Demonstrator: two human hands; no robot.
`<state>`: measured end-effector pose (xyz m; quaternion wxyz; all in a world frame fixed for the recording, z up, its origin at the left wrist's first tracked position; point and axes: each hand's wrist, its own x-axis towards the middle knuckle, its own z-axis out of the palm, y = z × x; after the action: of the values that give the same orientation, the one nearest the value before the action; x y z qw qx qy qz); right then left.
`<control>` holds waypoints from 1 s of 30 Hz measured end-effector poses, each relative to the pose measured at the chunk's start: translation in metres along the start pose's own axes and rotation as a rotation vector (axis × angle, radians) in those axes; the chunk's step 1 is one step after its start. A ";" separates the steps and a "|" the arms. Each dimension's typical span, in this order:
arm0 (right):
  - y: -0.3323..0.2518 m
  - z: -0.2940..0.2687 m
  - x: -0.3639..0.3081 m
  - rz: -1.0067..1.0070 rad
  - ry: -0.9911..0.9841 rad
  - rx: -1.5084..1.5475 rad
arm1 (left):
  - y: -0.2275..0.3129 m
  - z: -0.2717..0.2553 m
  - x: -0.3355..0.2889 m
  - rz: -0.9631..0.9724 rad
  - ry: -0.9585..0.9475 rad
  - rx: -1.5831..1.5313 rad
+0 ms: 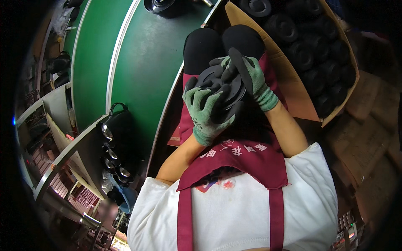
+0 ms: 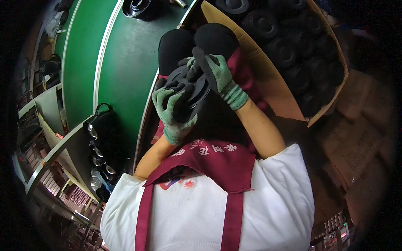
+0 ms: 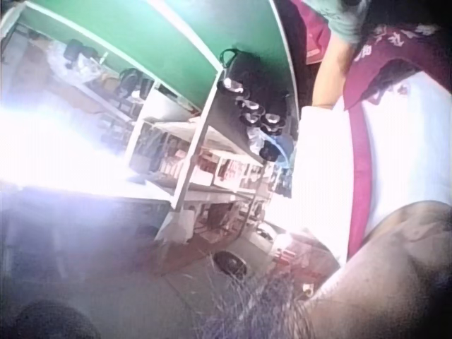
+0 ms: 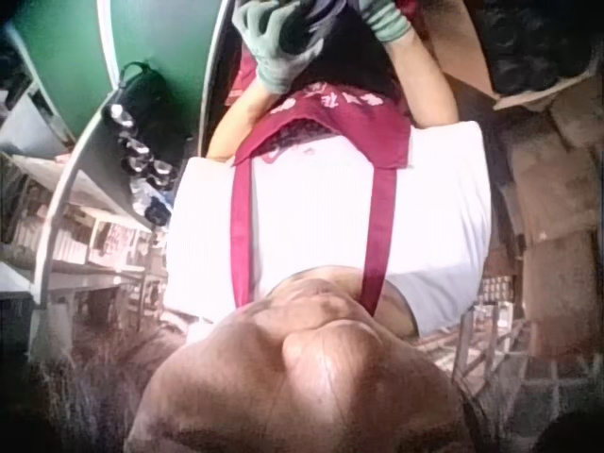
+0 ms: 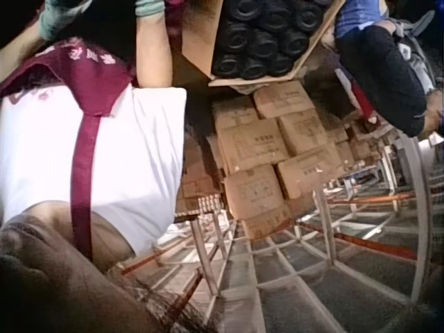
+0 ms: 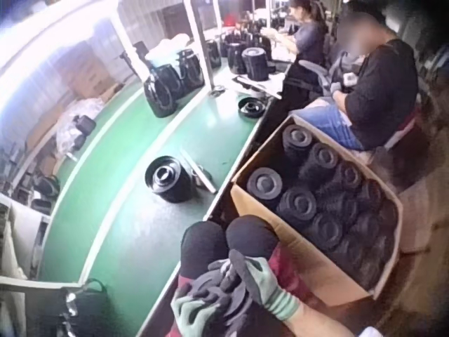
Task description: The person assembles black kettles on a green conveyor belt. They pick up kettle bodies and lids, attach the lids to the bodies, and place the assembled units back on the belt. The process is repeated for multiple kettles.
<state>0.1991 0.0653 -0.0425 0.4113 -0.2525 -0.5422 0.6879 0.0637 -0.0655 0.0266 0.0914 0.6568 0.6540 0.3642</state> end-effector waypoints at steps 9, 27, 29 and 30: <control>-0.022 -0.007 0.029 0.282 -0.242 0.164 | 0.017 -0.038 0.026 0.020 -0.239 -0.042; -0.042 -0.004 0.071 0.739 -0.470 0.310 | 0.001 -0.001 0.082 0.232 -0.729 -0.475; -0.043 -0.002 0.052 0.752 -0.377 0.250 | 0.003 -0.001 0.069 0.157 -0.719 -0.593; -0.053 -0.007 0.052 0.766 -0.355 0.398 | -0.001 -0.001 0.068 0.283 -0.721 -0.554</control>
<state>0.1923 0.1165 0.0116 0.0691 -0.2293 -0.3294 0.9133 0.0542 -0.0030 0.0505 0.4338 0.7748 0.3630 0.2824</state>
